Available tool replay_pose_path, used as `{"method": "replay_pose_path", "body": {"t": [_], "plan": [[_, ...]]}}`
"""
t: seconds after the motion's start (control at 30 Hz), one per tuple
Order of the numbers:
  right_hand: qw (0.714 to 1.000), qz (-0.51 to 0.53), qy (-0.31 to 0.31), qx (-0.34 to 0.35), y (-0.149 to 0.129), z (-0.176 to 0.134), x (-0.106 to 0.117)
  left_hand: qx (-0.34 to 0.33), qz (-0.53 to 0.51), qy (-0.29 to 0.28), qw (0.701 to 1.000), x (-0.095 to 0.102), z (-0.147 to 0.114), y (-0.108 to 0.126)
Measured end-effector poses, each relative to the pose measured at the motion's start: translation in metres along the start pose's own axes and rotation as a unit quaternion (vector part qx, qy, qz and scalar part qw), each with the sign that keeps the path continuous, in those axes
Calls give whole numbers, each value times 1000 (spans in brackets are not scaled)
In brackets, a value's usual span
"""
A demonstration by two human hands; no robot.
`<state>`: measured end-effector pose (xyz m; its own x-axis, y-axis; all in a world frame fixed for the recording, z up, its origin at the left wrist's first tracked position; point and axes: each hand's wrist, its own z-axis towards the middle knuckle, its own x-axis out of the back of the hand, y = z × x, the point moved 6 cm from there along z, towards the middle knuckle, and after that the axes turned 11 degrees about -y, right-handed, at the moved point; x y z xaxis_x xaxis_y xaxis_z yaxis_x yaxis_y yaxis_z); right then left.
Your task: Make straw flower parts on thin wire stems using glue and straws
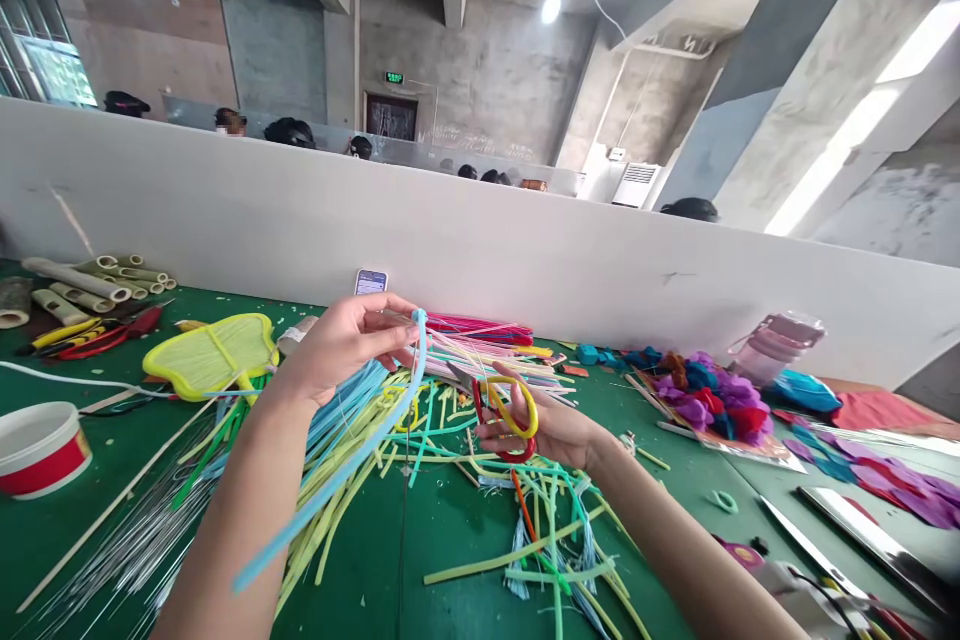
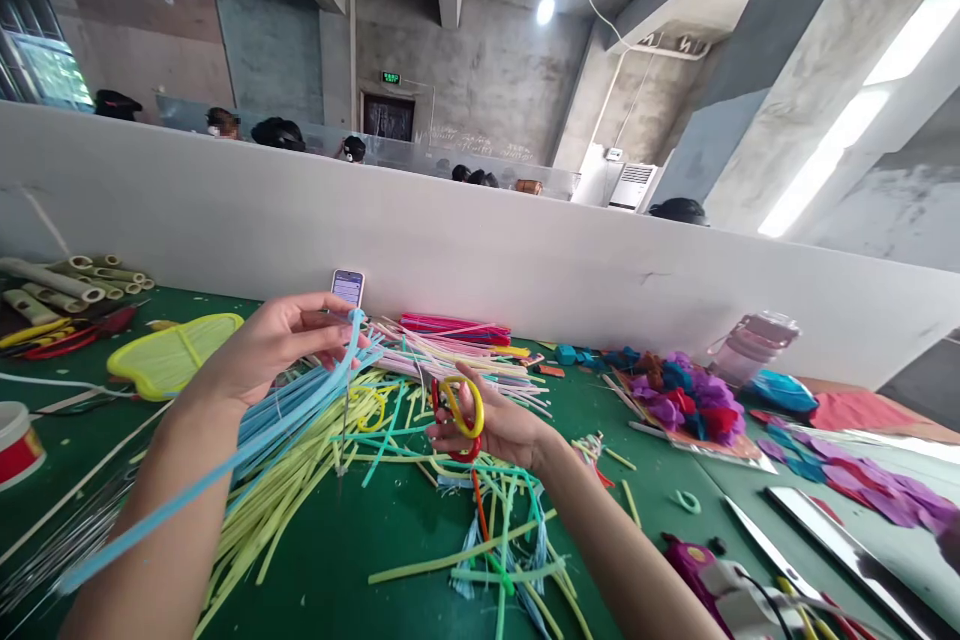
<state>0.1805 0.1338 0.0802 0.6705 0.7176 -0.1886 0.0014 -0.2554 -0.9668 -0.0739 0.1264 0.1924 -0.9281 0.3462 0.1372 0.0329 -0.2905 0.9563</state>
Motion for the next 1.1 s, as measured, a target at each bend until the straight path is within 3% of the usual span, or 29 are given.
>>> {"method": "replay_pose_path", "body": {"t": [0.1, 0.2, 0.27, 0.43, 0.63, 0.8, 0.93, 1.1], "plan": [[996, 66, -56, 16, -2, -4, -15, 3, -8, -3, 1000, 3, 2, -3], [994, 64, -86, 20, -8, -5, -32, 12, -13, -6, 1000, 6, 5, -7], [994, 54, -63, 65, -20, -5, -41, 18, -19, -7, 1000, 9, 5, -9], [969, 45, 79, 229, -63, -24, -54, 28, -37, -15, 999, 15, 5, -10], [965, 8, 67, 253, -81, -53, -73, 45, -41, -6, 998, 23, 6, -19], [954, 35, 29, 297, -76, -22, -83, 60, -33, 9, 998, 26, 9, -27], [930, 109, 54, 346, -76, 9, -80, 65, -17, 8, 998, 22, 11, -27], [932, 88, 4, 351, -80, 5, -82, 72, -9, -1, 997, 18, 17, -31]]}}
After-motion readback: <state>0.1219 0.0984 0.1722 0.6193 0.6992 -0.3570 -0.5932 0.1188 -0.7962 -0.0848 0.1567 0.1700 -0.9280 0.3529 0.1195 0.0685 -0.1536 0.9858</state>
